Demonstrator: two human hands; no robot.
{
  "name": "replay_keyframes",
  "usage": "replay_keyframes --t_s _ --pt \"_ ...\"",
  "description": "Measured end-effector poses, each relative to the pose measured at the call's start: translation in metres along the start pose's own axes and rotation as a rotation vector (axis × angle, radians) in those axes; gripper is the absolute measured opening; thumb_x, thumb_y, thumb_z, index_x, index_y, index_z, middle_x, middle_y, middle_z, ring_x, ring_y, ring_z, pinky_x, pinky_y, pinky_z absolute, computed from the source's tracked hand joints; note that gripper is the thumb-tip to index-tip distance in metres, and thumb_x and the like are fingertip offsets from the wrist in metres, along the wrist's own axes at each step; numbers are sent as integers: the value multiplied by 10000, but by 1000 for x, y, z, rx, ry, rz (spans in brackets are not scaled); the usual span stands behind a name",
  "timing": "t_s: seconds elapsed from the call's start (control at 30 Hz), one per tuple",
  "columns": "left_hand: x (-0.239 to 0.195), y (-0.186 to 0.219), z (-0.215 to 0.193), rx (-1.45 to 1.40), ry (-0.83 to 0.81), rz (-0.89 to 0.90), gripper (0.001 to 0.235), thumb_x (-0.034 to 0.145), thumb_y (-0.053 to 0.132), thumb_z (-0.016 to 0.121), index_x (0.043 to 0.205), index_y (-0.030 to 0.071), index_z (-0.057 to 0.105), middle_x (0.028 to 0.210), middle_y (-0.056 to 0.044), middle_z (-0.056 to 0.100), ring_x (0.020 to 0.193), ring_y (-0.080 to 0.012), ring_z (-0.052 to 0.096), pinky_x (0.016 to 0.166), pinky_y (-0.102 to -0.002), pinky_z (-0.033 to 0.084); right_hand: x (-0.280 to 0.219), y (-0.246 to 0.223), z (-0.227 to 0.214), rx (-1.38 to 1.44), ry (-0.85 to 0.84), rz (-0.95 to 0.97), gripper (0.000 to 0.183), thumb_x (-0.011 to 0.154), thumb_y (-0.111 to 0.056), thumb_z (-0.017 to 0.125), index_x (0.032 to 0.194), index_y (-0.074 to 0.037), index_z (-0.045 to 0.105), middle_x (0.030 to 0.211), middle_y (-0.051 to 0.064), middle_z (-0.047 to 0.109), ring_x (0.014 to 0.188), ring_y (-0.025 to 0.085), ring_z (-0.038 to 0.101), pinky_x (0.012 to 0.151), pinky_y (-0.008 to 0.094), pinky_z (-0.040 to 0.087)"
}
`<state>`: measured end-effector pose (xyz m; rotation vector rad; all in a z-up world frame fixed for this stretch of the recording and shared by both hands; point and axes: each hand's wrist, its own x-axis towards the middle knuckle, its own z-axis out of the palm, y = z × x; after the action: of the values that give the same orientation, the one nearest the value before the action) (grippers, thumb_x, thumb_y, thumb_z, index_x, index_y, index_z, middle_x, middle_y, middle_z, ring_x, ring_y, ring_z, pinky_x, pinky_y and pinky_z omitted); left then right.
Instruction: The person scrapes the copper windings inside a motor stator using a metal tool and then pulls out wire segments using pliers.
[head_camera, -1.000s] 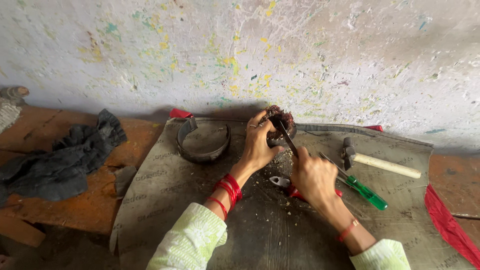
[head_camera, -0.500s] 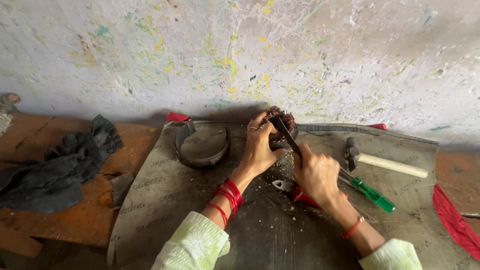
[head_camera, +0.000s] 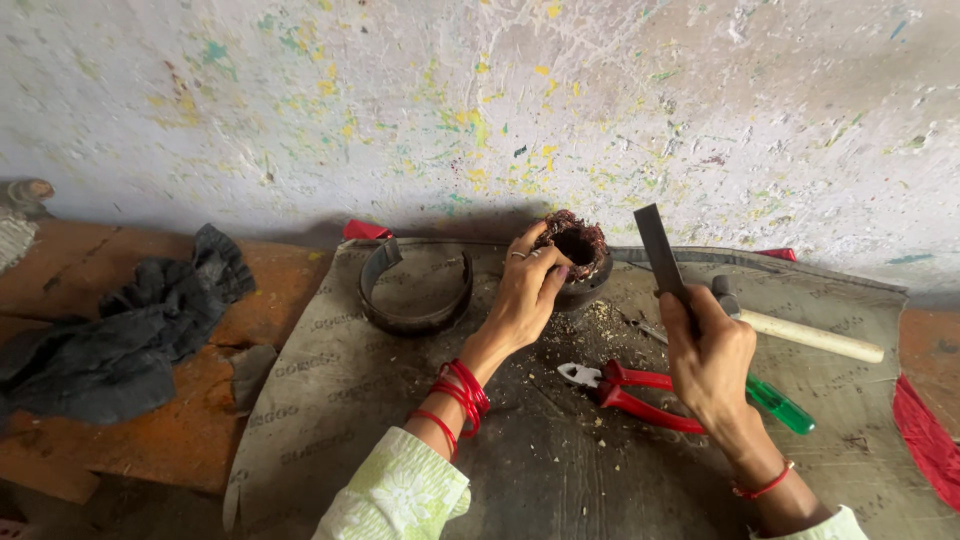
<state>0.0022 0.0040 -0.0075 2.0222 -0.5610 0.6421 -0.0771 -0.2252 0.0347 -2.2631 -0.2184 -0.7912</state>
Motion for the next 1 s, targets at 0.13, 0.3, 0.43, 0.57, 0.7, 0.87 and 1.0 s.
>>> replay_keyframes --t_s 0.13,0.3,0.43,0.57,0.7,0.87,1.0 --pt "2 7 -3 -1 -26 -27 168 910 157 735 1027 62 662 1559 -298 413 1508 -449 292 1182 -620 287 -5 6 11 24 -168 -17 169 991 -123 559 1037 -65 710 527 57 603 360 165 506 332 381 391" --pt "3 8 -1 46 -42 -4 265 864 169 795 1057 65 646 1533 -285 471 1534 -450 250 1216 -643 201 -10 1 23 -139 -268 -140 168 973 -166 603 1031 -56 714 510 89 620 353 199 539 379 380 410" --pt "1 6 2 80 -36 26 347 863 168 794 1149 56 635 1439 -291 546 1524 -433 244 1209 -641 160 -10 -6 21 -152 -199 -190 238 944 -185 624 1119 -46 706 533 117 628 382 243 581 394 399 441" --pt "2 6 1 105 -56 70 346 873 167 784 1184 61 678 1270 -235 683 1519 -383 298 1232 -626 138 -13 -7 16 22 -74 -148 236 979 -160 603 1159 -19 662 561 98 635 408 213 618 396 388 461" --pt "3 11 -2 135 -63 66 272 867 168 785 1099 49 707 1141 -196 745 1510 -364 331 1250 -610 153 -7 0 24 -281 -198 -252 197 930 -172 656 1078 -49 700 525 136 623 424 282 588 423 419 454" --pt "3 11 -2 138 -24 126 293 862 176 797 1114 62 700 1144 -206 748 1497 -375 346 1241 -610 182 -7 0 15 -9 -75 -102 196 979 -139 608 1107 -9 680 553 127 625 383 214 585 369 390 449" --pt "4 17 -5 148 -54 68 412 852 165 817 1215 57 653 1081 -219 744 1513 -382 369 1262 -624 162 -4 -5 21 -226 -285 -136 191 957 -166 637 1080 -42 713 521 126 640 359 231 580 373 409 461"
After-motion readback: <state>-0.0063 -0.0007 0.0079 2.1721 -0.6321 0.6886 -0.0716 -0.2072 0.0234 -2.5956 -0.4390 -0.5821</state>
